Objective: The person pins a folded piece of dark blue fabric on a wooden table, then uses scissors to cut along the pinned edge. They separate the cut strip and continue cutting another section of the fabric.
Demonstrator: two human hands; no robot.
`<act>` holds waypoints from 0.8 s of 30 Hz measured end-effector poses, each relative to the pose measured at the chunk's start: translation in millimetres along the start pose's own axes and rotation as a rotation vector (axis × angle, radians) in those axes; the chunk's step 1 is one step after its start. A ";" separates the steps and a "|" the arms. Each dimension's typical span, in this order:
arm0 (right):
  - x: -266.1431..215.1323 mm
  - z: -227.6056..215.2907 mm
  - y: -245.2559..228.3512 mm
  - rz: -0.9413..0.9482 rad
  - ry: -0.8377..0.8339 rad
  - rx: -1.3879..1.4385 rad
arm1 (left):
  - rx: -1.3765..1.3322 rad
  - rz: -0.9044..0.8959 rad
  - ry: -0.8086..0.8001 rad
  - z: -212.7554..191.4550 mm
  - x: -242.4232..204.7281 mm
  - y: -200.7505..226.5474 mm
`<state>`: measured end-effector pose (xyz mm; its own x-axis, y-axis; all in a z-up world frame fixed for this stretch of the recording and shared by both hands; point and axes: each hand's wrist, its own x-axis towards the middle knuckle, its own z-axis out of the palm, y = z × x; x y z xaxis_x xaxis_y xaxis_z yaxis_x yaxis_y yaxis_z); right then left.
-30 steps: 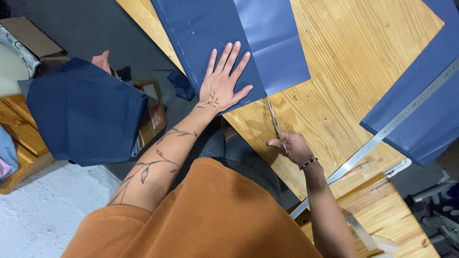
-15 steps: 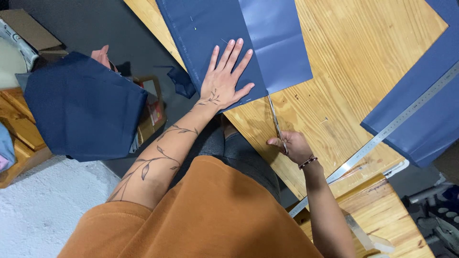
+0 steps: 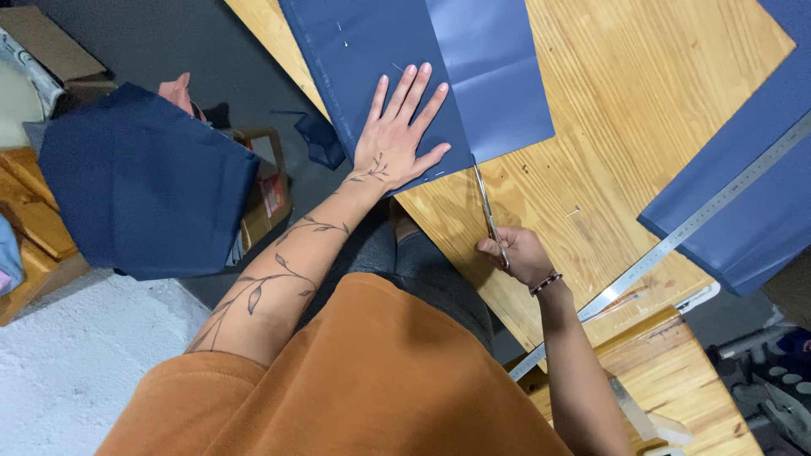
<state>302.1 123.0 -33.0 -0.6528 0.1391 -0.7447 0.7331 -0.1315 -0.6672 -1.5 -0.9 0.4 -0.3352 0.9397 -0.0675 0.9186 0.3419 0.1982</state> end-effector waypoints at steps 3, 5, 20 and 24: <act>-5.0 2.7 -18.5 0.036 0.038 0.028 | 0.010 -0.003 -0.007 0.6 -0.1 0.4; -2.7 2.3 -15.9 0.044 0.039 0.032 | 0.008 -0.005 -0.014 -0.1 0.4 0.2; 4.3 -3.1 -1.1 -0.033 -0.089 0.146 | -0.001 -0.005 -0.032 -0.8 0.4 -0.7; 1.3 -0.8 -16.7 -0.004 -0.008 -0.037 | 0.000 -0.001 -0.018 -1.0 0.8 -0.3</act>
<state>289.2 126.2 -22.9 -0.6573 0.1312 -0.7421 0.7369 -0.0947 -0.6694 -2.2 -0.3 1.3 -0.3320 0.9394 -0.0851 0.9184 0.3425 0.1982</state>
